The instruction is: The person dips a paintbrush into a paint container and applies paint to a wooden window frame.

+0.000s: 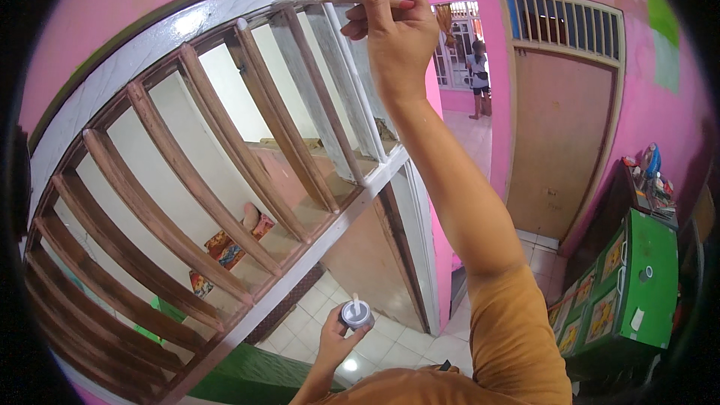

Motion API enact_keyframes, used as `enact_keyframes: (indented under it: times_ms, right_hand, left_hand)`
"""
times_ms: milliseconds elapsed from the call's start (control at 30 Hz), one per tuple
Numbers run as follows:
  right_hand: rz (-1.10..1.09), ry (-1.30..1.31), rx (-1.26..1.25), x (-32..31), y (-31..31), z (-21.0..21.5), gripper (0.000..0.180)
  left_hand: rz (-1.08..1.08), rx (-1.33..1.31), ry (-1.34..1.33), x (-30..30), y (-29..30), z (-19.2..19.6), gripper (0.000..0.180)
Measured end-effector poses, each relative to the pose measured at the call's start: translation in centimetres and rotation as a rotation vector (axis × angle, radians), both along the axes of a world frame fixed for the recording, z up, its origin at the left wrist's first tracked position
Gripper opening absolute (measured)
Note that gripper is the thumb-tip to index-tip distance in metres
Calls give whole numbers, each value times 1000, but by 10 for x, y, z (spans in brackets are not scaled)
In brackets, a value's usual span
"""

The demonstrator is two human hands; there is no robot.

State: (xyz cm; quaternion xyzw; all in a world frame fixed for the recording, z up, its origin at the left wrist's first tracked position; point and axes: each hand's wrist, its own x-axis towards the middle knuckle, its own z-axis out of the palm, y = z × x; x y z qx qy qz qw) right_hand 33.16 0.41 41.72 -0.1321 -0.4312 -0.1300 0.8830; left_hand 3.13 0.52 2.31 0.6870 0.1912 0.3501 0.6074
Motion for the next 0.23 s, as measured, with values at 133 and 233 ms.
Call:
enact_keyframes:
  times_ms: [133,233]
  right_hand:
    - [-71,54,-7,37,9,4,33]
    - [-193,103,-27,53,8,1,34]
  left_hand:
    - [8,1,13,-1,-2,1,62]
    - [8,1,46,-6,0,-2,61]
